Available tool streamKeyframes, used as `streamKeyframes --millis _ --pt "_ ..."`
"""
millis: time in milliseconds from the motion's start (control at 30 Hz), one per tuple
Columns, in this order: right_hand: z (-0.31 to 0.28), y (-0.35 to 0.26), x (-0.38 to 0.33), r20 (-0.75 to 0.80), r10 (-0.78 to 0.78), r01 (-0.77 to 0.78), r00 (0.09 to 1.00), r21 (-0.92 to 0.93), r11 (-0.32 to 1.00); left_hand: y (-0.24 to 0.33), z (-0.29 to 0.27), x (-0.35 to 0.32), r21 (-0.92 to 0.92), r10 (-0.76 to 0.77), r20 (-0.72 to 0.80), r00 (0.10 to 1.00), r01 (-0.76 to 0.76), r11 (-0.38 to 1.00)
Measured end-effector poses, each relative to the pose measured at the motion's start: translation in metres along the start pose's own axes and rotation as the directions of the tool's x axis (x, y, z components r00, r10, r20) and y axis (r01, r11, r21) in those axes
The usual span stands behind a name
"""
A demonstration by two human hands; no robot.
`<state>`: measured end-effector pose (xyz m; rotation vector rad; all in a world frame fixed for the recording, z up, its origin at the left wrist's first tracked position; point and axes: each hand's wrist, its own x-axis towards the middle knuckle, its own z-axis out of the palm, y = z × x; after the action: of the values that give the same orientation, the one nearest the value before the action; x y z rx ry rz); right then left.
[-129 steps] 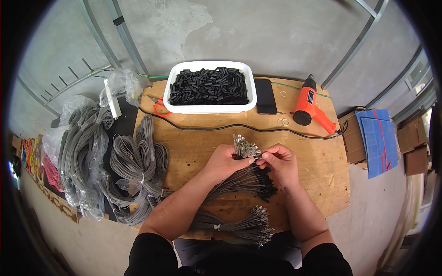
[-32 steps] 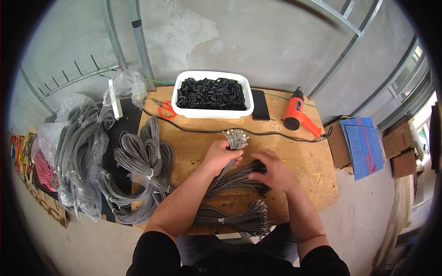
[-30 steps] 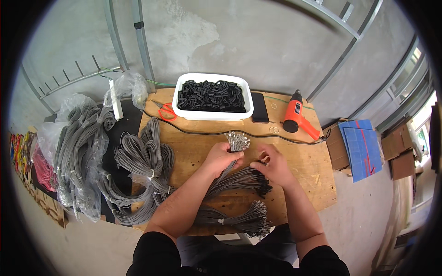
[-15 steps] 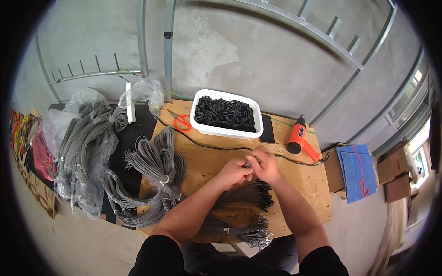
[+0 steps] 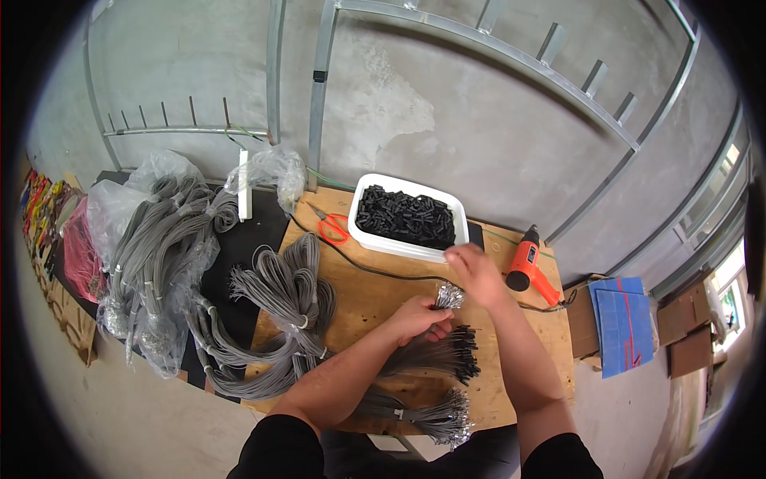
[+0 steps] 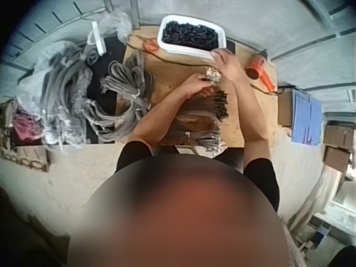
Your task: The recorder is manually sliding small black heat-shrink tubing onto the terminal ends of thin metal wires at a wooden workbench.
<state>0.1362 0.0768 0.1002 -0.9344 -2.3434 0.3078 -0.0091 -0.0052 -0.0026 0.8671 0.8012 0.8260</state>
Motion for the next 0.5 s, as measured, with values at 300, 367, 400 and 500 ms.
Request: streamKeyframes --millis 300,367,400,500 --pt "0.048 0.045 0.104 0.447 0.325 -0.292 0.834 -0.144 0.946 -0.009 0.003 0.009 -0.029 0.017 -0.111 0.994 -0.020 0.999" --pt "0.061 0.039 0.113 0.407 0.288 -0.283 0.867 -0.074 0.956 -0.009 0.003 0.009 -0.033 0.014 -0.096 0.995 -0.018 0.999" --pt "0.066 0.035 0.117 0.413 0.282 -0.280 0.866 -0.067 0.958 -0.007 0.004 0.008 -0.040 0.018 -0.104 0.994 -0.022 0.999" --pt "0.078 0.022 0.123 0.395 0.236 -0.230 0.888 -0.062 0.971 -0.009 0.000 0.011 -0.036 -0.006 -0.115 0.993 0.002 0.999"
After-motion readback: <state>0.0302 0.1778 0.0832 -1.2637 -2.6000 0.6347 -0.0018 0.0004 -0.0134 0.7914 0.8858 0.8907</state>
